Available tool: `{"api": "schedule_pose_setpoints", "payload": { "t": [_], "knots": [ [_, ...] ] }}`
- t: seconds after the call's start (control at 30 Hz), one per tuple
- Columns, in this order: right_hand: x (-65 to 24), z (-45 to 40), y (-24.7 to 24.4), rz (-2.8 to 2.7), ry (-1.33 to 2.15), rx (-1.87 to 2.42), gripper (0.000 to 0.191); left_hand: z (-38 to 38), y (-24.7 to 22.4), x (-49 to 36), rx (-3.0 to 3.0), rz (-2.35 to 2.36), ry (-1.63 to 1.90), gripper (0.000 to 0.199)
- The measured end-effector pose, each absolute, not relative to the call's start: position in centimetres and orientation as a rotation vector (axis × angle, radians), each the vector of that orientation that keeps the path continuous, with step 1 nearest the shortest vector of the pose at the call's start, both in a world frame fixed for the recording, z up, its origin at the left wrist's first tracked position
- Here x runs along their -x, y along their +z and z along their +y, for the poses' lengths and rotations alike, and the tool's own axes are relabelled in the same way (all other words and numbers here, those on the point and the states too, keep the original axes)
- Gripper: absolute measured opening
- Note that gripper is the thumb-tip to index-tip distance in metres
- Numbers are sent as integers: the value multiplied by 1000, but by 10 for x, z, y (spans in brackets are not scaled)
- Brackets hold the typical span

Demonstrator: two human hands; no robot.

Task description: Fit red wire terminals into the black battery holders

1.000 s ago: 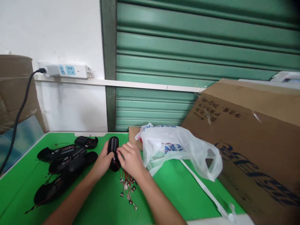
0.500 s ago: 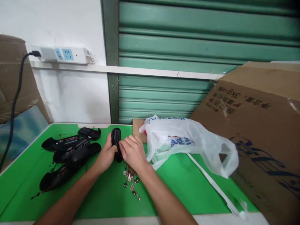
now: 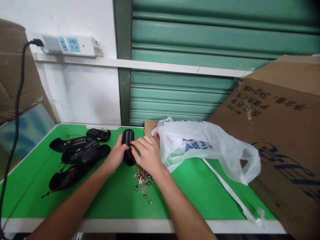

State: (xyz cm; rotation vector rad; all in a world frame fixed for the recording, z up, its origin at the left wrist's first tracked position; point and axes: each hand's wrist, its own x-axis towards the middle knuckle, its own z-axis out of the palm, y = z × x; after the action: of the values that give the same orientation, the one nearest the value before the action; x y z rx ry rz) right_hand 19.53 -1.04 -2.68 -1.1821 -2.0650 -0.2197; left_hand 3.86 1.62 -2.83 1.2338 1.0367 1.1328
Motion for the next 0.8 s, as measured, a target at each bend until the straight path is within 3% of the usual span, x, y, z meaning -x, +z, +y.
{"api": "schedule_pose_setpoints", "payload": {
  "t": [0.13,0.47,0.8],
  "knots": [
    [-194,-13,-26,-2159,-345,1273,18,17,-32,-39,-1181,977,1098,55],
    [-199,-10,-29,-1994,0,1203,16,19,-38,-38,-1097,1042,1145,47],
    [-198,-10,-31,-2046,53,1217,15,16,-35,-41,-1117,1055,1075,47]
  ]
}}
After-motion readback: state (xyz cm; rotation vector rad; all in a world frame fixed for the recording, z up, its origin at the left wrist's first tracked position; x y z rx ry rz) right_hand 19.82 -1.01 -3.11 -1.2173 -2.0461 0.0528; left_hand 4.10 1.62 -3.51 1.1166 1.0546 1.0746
